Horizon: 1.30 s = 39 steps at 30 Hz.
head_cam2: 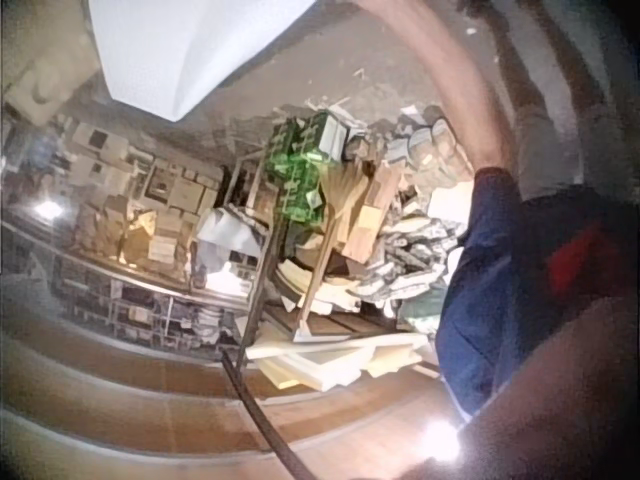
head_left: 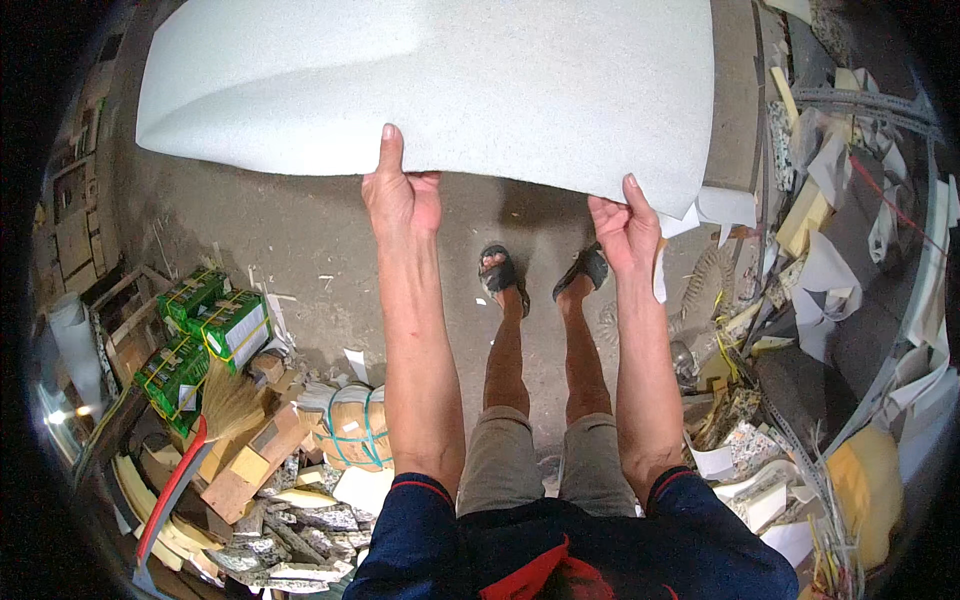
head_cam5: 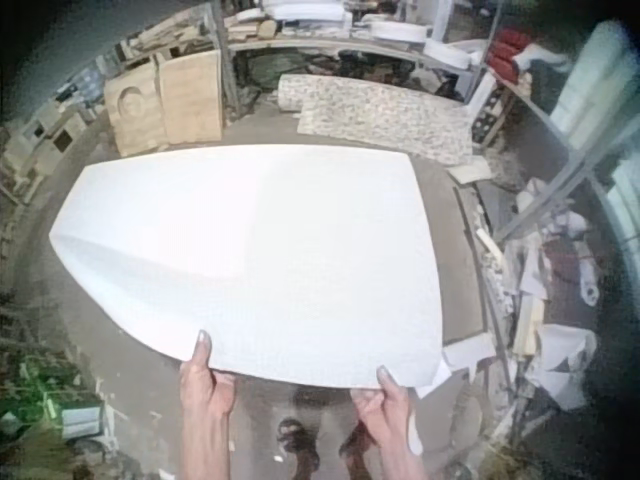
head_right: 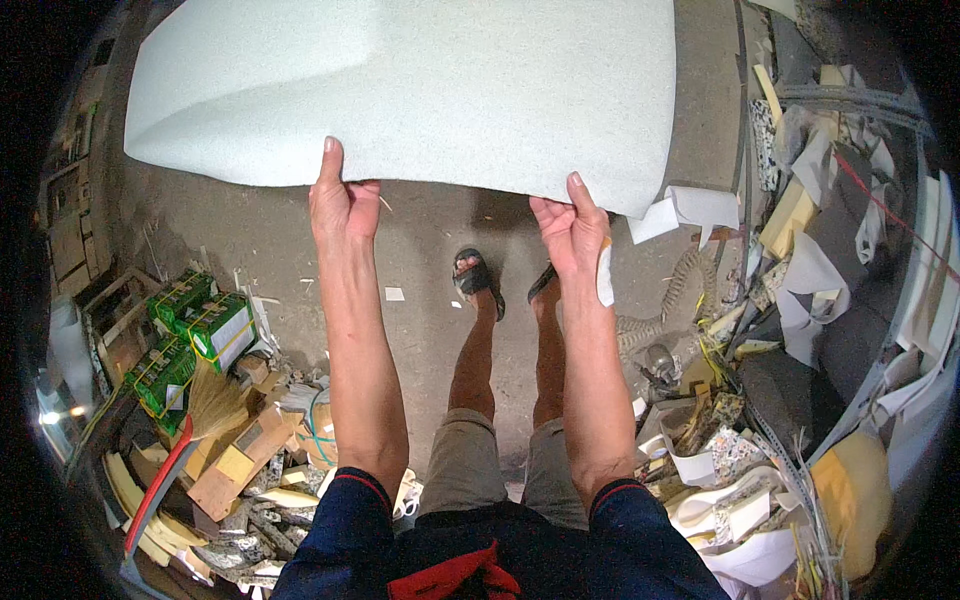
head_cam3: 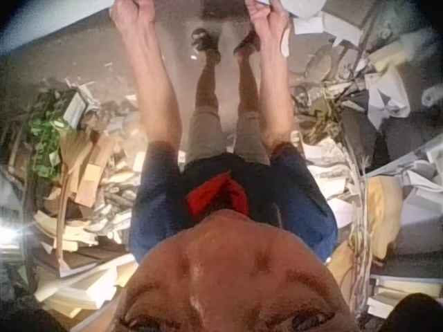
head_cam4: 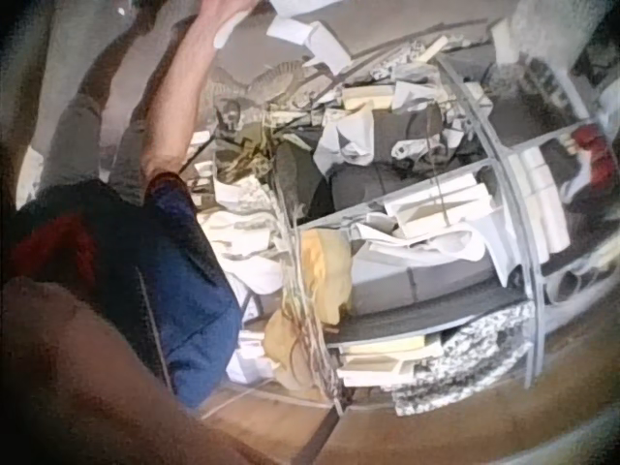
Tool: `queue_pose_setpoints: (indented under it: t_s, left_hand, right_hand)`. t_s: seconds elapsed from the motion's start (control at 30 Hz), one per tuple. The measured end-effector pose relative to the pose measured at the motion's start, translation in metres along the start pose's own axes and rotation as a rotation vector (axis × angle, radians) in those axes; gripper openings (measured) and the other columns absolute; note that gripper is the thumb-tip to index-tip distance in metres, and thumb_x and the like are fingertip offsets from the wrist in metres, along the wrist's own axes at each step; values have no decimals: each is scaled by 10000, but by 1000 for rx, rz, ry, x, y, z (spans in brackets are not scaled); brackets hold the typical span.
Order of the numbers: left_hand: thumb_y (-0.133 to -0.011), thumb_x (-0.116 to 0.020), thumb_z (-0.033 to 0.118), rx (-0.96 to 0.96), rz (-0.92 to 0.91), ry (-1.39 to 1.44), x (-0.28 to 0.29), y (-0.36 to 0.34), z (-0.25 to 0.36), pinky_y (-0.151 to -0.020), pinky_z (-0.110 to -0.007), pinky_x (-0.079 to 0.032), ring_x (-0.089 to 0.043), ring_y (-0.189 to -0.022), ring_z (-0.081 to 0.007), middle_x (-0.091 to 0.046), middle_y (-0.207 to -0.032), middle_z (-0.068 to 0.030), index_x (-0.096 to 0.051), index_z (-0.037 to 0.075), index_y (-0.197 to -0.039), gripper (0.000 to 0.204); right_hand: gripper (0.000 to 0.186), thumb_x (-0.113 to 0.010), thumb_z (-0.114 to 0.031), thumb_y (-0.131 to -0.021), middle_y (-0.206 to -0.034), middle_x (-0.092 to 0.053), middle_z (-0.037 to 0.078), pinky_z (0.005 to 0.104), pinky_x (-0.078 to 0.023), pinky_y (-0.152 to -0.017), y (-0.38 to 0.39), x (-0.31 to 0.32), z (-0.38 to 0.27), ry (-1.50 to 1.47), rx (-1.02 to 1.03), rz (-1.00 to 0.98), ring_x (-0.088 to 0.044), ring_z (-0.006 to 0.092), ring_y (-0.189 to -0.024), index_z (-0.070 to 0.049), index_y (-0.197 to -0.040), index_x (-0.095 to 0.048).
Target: The person sprays a large wooden board with a handheld spray gun, then retrieves a white sheet of material and adheres it to the board by hand, smoothing it across the surface.
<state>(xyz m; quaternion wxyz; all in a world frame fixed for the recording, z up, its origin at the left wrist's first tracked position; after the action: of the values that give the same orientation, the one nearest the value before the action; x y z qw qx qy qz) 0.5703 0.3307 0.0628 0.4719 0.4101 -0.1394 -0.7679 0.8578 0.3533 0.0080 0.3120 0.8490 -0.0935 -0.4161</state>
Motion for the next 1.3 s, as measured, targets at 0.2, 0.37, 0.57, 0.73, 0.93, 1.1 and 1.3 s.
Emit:
queue_pose_setpoints:
  t_s: [0.2, 0.37, 0.57, 0.73, 0.93, 1.1, 1.3]
  left_hand:
    - [-908, -707, 107, -56, -59, -17, 0, 15, 10, -908, -443, -582, -641, -1058, -255, -627, -1136, -152, -528, -27, -1201, 369]
    - [-895, -724, 107, -79, -129, 8, 1, 21, 18, -937, -436, -565, -630, -1095, -256, -651, -1122, -155, -566, -28, -1178, 352]
    - [-930, -685, 158, -47, -89, -157, 51, 10, -1, -818, -416, -634, -689, -990, -271, -664, -1070, -201, -558, -73, -1146, 341]
    - [-931, -684, 218, -45, -40, -236, 92, -14, -31, -589, -337, -659, -724, -778, -257, -668, -945, -202, -529, -71, -1102, 370]
    - [-918, -703, 226, -54, 3, -219, 104, -26, -42, -600, -368, -664, -725, -762, -275, -670, -938, -233, -539, -83, -1076, 383]
    - [-916, -712, 239, -44, -23, -287, 100, -22, -41, -633, -402, -669, -724, -788, -299, -668, -986, -246, -527, -97, -1110, 429]
    - [-916, -710, 301, -45, 3, -403, 102, -21, -35, -564, -368, -660, -722, -716, -275, -676, -923, -233, -535, -112, -1086, 480]
  right_hand:
    - [248, -654, -78, -926, -1018, -704, 184, 413, -644, -774, 13, -3, -20, -31, 15, -44, -727, 287, -885, 33, -1133, -576]
    - [247, -653, -75, -925, -1028, -703, 186, 406, -648, -756, 20, -4, -28, -44, 26, -85, -729, 288, -887, 32, -1133, -578]
    - [273, -649, -72, -928, -1016, -696, 208, 420, -648, -752, 17, 24, -10, 54, -28, -36, -729, 311, -873, 59, -1145, -548]
    - [247, -649, -68, -928, -980, -693, 230, 430, -649, -752, 5, 49, 10, 89, -62, 29, -729, 331, -851, 80, -1100, -553]
    - [182, -648, -75, -933, -953, -697, 207, 423, -643, -763, 2, 62, 16, 138, -45, 61, -729, 327, -846, 57, -1041, -584]
    - [253, -663, -79, -922, -981, -690, 224, 421, -640, -747, 0, 68, 19, 144, -58, 83, -728, 322, -823, 87, -1080, -556]
    - [271, -664, -81, -921, -986, -688, 218, 414, -641, -745, 3, 67, 17, 178, -74, 119, -729, 310, -819, 88, -1103, -552]
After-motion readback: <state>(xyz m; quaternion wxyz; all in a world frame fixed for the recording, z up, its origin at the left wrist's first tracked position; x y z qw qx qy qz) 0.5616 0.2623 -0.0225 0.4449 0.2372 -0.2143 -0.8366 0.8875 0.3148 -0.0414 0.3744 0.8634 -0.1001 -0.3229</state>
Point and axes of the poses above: each hand's wrist, its own y-axis away from the middle knuckle, its own x-axis out of the back of the hand, z = x × y, the point moved 6 cm from there along -y, towards the middle knuckle
